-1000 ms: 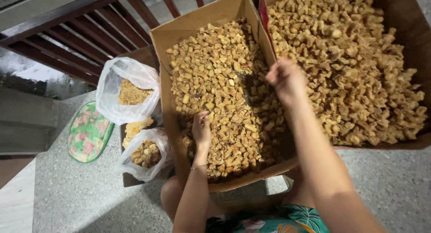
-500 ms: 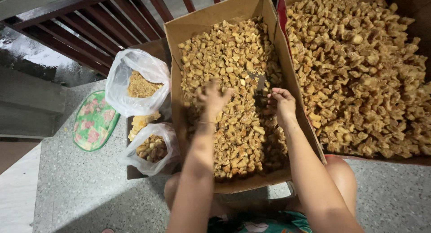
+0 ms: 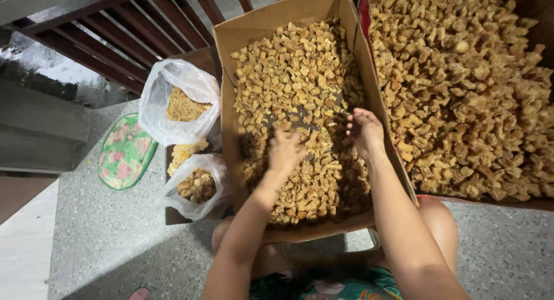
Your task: The person sits on the floor and sorts dried fruit pieces from a large cardboard box into smaller plastic bags. They repeatedly scoop handfuls of the dried pieces, inspect them, and transfer them into bags placed beside the box.
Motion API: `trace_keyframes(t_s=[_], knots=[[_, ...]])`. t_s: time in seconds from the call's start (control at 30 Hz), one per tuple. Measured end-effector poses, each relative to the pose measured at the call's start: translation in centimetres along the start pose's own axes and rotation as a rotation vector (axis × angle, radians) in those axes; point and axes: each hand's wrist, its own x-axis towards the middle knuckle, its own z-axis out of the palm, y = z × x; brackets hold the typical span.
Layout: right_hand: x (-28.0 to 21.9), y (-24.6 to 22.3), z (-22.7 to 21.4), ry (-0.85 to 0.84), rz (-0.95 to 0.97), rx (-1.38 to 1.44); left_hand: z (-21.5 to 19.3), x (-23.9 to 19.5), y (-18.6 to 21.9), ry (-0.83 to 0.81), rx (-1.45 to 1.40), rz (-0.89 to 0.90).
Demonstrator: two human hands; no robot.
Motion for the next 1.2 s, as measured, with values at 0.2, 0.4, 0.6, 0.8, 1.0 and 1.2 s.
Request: trace_keyframes(t_s=[0.2, 0.4, 0.6, 0.8, 1.0, 1.2], knots=[[-5.8, -2.2, 5.4, 0.0, 0.245, 0.138, -6.9, 1.1, -1.0, -0.139, -0.567, 0.195], [-11.2, -0.5, 9.8, -0.256, 0.431, 0.276, -12.0, 1.5, 6.4, -0.494, -0.677, 0.212], [-9.5, 1.5, 7.6, -0.45, 0.375, 0.514, -14.8, -0.1, 9.4, -0.327, -0.586, 0.053], [-9.9, 0.9, 7.5, -0.497, 0.361, 0.658, -13.3, -1.3, 8.6, -0.204, -0.411, 0.307], [-7.2, 1.3, 5.2, -0.43, 0.269, 0.73, -7.7, 2.0, -1.7, 0.205, -0.144, 0.403], [-4.1, 3.7, 2.1, -0.366, 0.221, 0.8, -0.6, 1.3, -7.7, -0.058, -0.062, 0.201]])
